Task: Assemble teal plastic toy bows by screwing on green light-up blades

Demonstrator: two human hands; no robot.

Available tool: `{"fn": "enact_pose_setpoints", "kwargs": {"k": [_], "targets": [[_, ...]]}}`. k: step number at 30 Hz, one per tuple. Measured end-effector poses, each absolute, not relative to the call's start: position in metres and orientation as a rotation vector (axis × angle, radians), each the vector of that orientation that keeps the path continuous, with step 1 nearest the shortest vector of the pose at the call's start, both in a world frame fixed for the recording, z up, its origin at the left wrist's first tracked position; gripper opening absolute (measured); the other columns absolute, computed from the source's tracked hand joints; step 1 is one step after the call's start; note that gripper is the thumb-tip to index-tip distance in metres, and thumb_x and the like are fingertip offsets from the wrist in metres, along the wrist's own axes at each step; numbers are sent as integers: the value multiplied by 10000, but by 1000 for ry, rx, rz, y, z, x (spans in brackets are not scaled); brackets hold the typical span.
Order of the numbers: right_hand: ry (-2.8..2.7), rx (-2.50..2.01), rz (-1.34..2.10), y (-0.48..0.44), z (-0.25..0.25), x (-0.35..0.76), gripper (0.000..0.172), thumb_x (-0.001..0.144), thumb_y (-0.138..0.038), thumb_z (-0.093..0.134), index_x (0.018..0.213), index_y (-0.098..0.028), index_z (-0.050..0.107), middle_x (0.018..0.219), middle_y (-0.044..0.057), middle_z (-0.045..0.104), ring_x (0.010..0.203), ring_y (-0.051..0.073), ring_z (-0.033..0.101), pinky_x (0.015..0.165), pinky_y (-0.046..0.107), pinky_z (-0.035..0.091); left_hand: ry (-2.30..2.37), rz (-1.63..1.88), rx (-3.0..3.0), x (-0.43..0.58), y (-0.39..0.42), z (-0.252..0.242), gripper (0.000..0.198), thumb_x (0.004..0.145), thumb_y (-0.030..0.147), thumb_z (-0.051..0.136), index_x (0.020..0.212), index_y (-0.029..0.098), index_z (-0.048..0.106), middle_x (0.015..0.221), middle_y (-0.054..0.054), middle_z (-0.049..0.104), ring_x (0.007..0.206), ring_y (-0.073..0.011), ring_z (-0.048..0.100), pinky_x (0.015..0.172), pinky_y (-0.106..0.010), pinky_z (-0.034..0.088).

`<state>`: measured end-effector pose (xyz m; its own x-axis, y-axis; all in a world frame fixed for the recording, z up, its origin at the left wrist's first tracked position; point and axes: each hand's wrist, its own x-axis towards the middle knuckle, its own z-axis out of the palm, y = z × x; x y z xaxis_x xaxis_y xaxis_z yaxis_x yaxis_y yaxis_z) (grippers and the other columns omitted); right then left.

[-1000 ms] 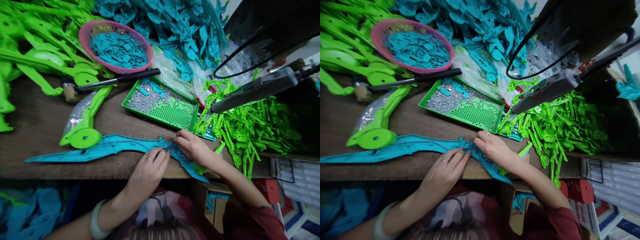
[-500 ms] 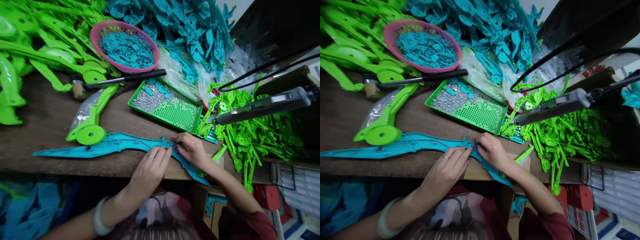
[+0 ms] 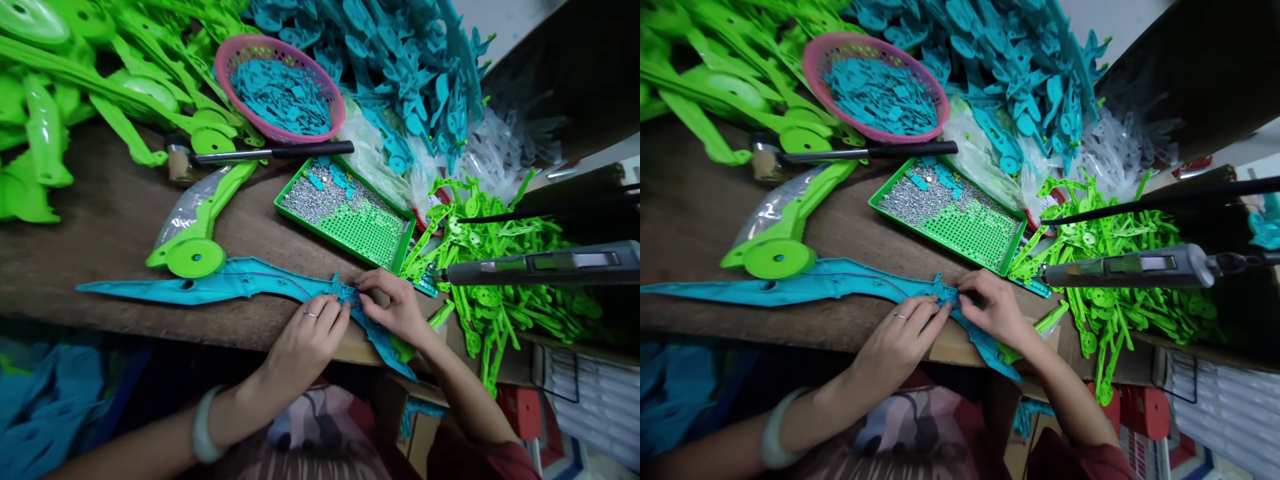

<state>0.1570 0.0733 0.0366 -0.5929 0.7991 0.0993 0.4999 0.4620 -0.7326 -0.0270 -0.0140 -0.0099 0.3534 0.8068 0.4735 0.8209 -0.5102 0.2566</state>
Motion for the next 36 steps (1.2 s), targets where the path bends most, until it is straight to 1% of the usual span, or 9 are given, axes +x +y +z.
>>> {"fn": "enact_pose_setpoints", "kwargs": {"k": [4,7,11,16,19,25,29,33,36], "targets": [[-2262,-1111,928,74,41,155,64,869,-156,647,834,-208,633,938,60,720,903,165,703,818,323,571,-1539,-909,-2551,-26,-13,-10,330,941,28,421,1139,41,685,941,-127,645,956,-271,608,805,-383,569],[-2282,-1121,840,73,41,155,67,868,-142,649,882,-207,655,986,70,685,949,169,684,833,329,566,-1542,-917,-2553,-26,-13,-10,332,942,28,418,1136,44,687,944,-130,645,965,-274,604,809,-384,566],[-2299,-1145,837,69,38,155,82,941,-164,580,949,-210,648,1063,84,631,1021,170,657,888,350,554,-1553,-912,-2571,-27,-14,-10,332,942,35,429,1151,53,687,953,-135,651,983,-273,600,832,-388,558],[-2309,-1176,824,64,30,153,60,969,-204,579,919,-217,608,984,61,624,977,189,607,919,396,503,-1533,-943,-2551,-27,-14,-10,334,949,41,416,1124,50,699,944,-136,649,984,-273,594,836,-378,547],[-2343,-1220,775,61,25,151,62,975,-217,574,921,-218,605,982,61,623,966,198,590,941,419,475,-1522,-954,-2550,-27,-13,-10,348,956,43,395,1121,43,701,942,-137,648,973,-273,589,835,-381,544],[-2146,-1251,913,54,24,145,102,977,-199,567,882,-202,607,937,51,612,919,175,578,827,331,485,-1506,-960,-2560,-27,-13,-12,347,947,36,403,1133,28,695,948,-148,652,962,-281,590,834,-396,536],[-2181,-1261,859,53,25,144,98,972,-200,584,883,-200,627,924,45,619,924,177,573,878,354,453,-1501,-961,-2551,-26,-13,-12,342,948,39,410,1134,26,697,949,-149,651,950,-284,590,835,-399,532],[-1995,-1346,1036,53,25,143,129,958,-215,605,833,-196,629,887,38,631,889,173,597,834,331,470,-1498,-968,-2548,-26,-13,-12,346,956,40,398,1121,27,702,940,-146,647,958,-281,591,837,-391,529],[-1969,-1384,1018,51,26,142,136,949,-224,622,817,-195,642,874,35,639,891,175,594,849,338,455,-1503,-964,-2540,-26,-13,-12,347,960,42,396,1124,34,702,937,-141,648,960,-279,589,837,-390,531]]}}
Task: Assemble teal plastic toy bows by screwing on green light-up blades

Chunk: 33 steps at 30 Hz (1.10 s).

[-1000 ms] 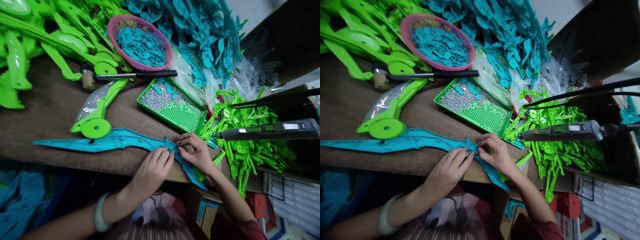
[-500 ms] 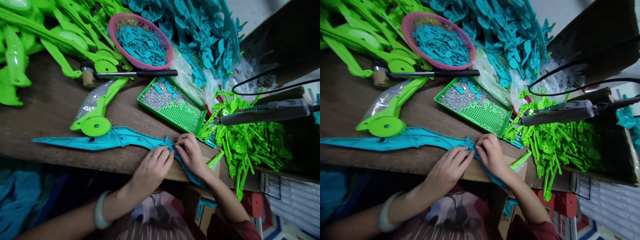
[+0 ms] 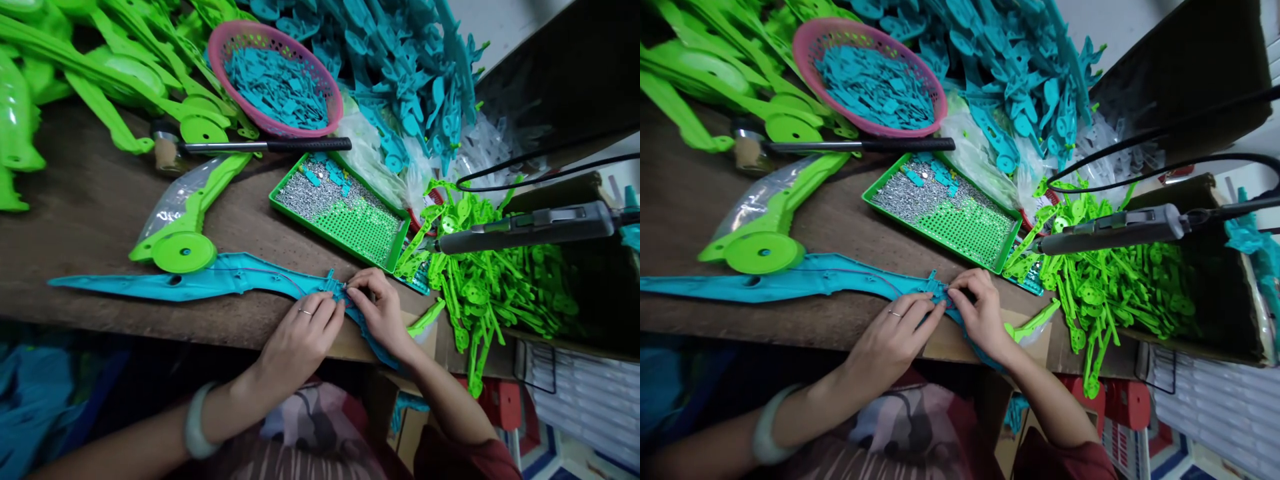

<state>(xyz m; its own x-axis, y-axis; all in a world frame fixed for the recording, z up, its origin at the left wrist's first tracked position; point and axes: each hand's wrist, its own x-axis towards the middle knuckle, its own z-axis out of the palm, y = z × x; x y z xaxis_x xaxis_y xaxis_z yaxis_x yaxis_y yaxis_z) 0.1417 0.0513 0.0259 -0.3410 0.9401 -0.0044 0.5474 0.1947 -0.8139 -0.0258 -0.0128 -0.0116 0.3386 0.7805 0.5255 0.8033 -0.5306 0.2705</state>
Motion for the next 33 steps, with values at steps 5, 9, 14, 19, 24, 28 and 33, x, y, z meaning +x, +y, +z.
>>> {"fn": "enact_pose_setpoints", "kwargs": {"k": [5,9,14,19,24,28,33], "targets": [[-1930,-1455,1029,47,25,140,135,937,-225,632,805,-198,646,868,27,639,871,169,593,835,328,460,-1518,-955,-2535,-25,-13,-12,353,951,33,395,1131,28,699,943,-147,645,964,-286,584,839,-397,535],[-2020,-1481,942,52,26,141,135,936,-227,634,806,-205,663,852,27,645,867,172,595,827,327,469,-1503,-954,-2563,-25,-13,-13,346,938,33,419,1147,18,695,955,-156,644,970,-297,582,848,-409,536],[-2153,-1375,770,43,42,155,96,964,-217,595,921,-198,679,929,53,668,886,170,639,805,325,516,-1497,-909,-2586,-27,-12,-10,353,911,12,426,1133,24,699,955,-155,646,937,-295,583,799,-400,535],[-2617,-1213,161,5,44,156,201,982,-195,547,1135,-127,658,1055,132,700,945,229,588,839,384,526,-1463,-756,-2744,-36,-6,-6,332,909,30,476,1163,55,688,964,-140,656,911,-288,597,748,-382,540],[-2673,-1286,9,-10,31,148,285,982,-186,524,1203,-63,656,1149,183,670,1021,272,539,862,398,544,-1195,-651,-2894,-52,4,-5,363,922,70,522,1262,88,649,1076,-151,661,1027,-312,594,839,-402,549],[-2657,-1394,103,-10,32,152,344,987,-214,513,1290,-93,624,1239,194,632,1114,309,493,904,450,543,-1140,-496,-2890,-53,11,1,331,926,127,576,1243,91,663,1032,-155,660,999,-319,600,809,-400,540],[-2571,-1346,360,-12,29,164,361,980,-281,544,1290,-101,590,1264,184,634,1136,303,493,973,481,519,-1125,-337,-2881,-45,18,11,359,890,179,678,1235,79,670,1013,-163,664,996,-343,603,774,-400,527]]}}
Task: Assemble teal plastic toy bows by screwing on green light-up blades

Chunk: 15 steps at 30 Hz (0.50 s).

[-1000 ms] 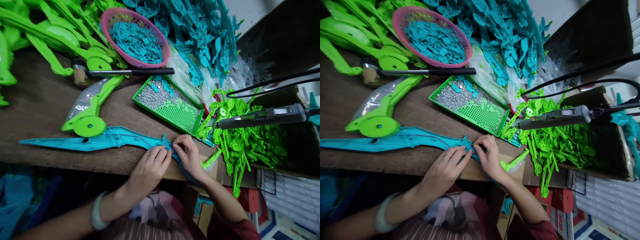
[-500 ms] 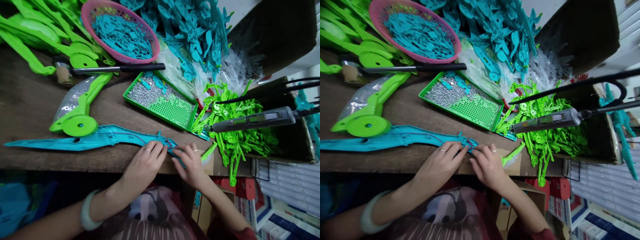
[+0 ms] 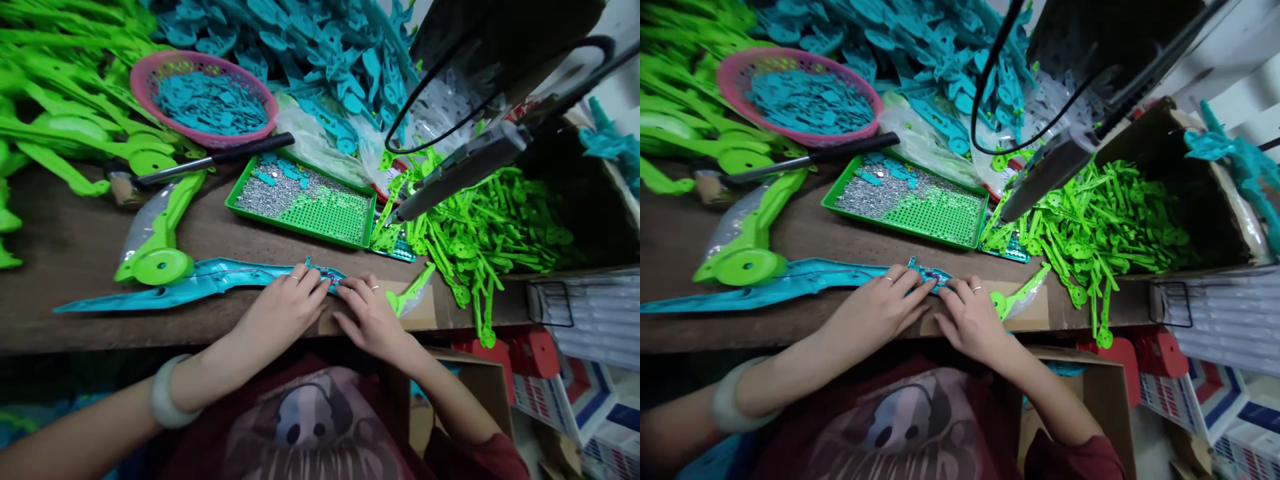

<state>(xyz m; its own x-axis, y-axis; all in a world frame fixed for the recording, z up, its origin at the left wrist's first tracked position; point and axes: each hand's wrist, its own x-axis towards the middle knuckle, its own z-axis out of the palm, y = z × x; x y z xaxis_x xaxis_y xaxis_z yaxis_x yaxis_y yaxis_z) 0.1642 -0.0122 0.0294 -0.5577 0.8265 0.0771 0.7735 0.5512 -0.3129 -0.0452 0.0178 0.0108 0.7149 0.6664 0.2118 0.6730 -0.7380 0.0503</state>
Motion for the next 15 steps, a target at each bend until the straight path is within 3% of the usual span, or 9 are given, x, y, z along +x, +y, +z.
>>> {"fn": "enact_pose_setpoints", "kwargs": {"k": [4,9,15], "targets": [[-2504,-1300,487,-7,26,170,371,968,-269,562,1303,-111,550,1305,177,624,1171,293,495,1029,482,474,-1116,-312,-2899,-46,21,12,370,930,222,641,1268,70,650,1014,-167,658,1008,-342,594,790,-410,516],[-2440,-1386,810,18,42,177,245,931,-266,610,1138,-136,610,1055,125,665,1039,268,545,946,443,488,-988,-431,-2965,-53,26,7,298,964,284,606,1195,109,674,990,-144,641,967,-319,581,798,-416,520],[-2432,-1325,939,24,51,191,321,917,-204,606,1222,-108,590,1140,159,653,1130,278,543,984,445,482,-1049,-404,-3044,-56,30,7,336,938,335,656,1201,127,671,1013,-138,627,987,-321,567,791,-418,538]]}}
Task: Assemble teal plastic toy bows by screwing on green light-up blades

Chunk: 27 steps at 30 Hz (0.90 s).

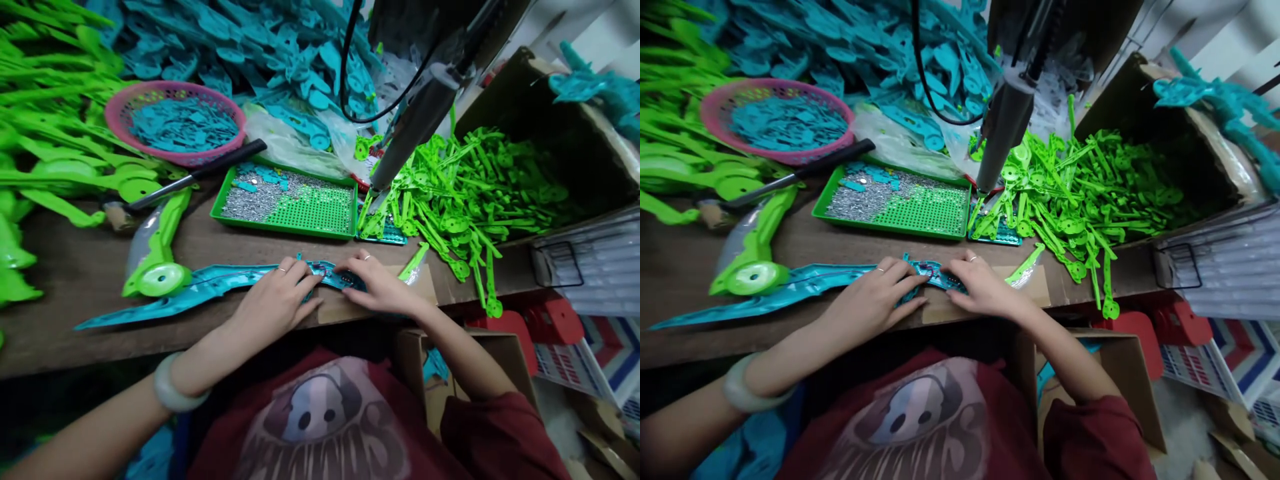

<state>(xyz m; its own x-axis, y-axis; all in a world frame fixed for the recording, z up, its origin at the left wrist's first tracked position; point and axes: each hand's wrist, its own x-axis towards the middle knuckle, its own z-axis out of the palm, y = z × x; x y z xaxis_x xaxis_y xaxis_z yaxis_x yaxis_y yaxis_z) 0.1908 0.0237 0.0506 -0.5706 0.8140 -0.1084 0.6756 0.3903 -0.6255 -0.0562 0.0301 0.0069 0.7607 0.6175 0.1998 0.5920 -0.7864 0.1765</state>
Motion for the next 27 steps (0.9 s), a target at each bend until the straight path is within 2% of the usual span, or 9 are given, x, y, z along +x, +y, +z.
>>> {"fn": "enact_pose_setpoints", "kwargs": {"k": [5,8,13,16,19,20,21,23,27], "targets": [[-2554,-1228,734,12,40,191,324,956,-209,553,1273,-147,578,1243,142,662,1173,265,520,1011,461,485,907,532,2732,-62,30,3,340,1002,314,551,1270,124,639,1044,-129,667,1037,-287,596,875,-415,534],[-2723,-1199,518,5,36,187,330,966,-243,558,1277,-141,597,1325,148,635,1194,296,493,1006,504,484,853,615,2615,-65,30,4,294,1001,302,563,1230,135,643,1075,-110,688,1082,-265,588,942,-407,521],[-2883,-1220,458,14,62,180,261,926,-278,650,1156,-159,680,1196,133,646,1131,293,535,968,489,516,887,626,2534,-70,31,3,208,980,250,586,1137,165,693,1094,-109,647,1060,-238,600,919,-375,557],[-2839,-1288,441,60,95,155,202,954,-320,628,1081,-186,709,1195,102,646,1135,258,569,992,415,515,866,627,2659,-76,32,-6,257,974,293,611,1179,156,685,1233,-144,600,1140,-255,610,944,-375,574],[-2527,-1858,225,135,125,118,295,1043,-301,451,1243,-203,645,1278,95,630,1152,216,614,1001,370,509,842,611,2855,-78,31,-13,321,976,339,620,1213,128,666,1251,-163,618,1201,-286,605,965,-402,572],[-2452,-1982,194,161,131,108,321,1051,-251,400,1237,-151,642,1273,138,630,1118,231,640,967,393,526,833,622,2911,-77,29,-14,315,976,341,621,1185,112,675,1207,-165,644,1189,-291,615,954,-403,572],[-2401,-2053,180,185,135,99,323,1048,-239,409,1239,-107,634,1273,172,628,1122,246,646,963,411,531,814,647,2959,-76,26,-16,294,976,332,620,1139,97,691,1133,-161,672,1151,-291,634,926,-398,576],[-2360,-2153,192,223,134,89,312,1021,-297,519,1242,-103,623,1264,163,636,1115,248,653,952,436,551,776,684,3015,-72,19,-19,205,967,295,630,1009,117,724,989,-123,704,1041,-267,674,848,-368,579],[-2435,-2217,224,262,111,81,377,964,-393,640,1259,-161,611,1268,103,641,1096,222,658,934,435,582,843,751,3054,-63,10,-39,193,920,350,688,877,171,749,982,-108,738,1014,-271,694,806,-365,574]]}}
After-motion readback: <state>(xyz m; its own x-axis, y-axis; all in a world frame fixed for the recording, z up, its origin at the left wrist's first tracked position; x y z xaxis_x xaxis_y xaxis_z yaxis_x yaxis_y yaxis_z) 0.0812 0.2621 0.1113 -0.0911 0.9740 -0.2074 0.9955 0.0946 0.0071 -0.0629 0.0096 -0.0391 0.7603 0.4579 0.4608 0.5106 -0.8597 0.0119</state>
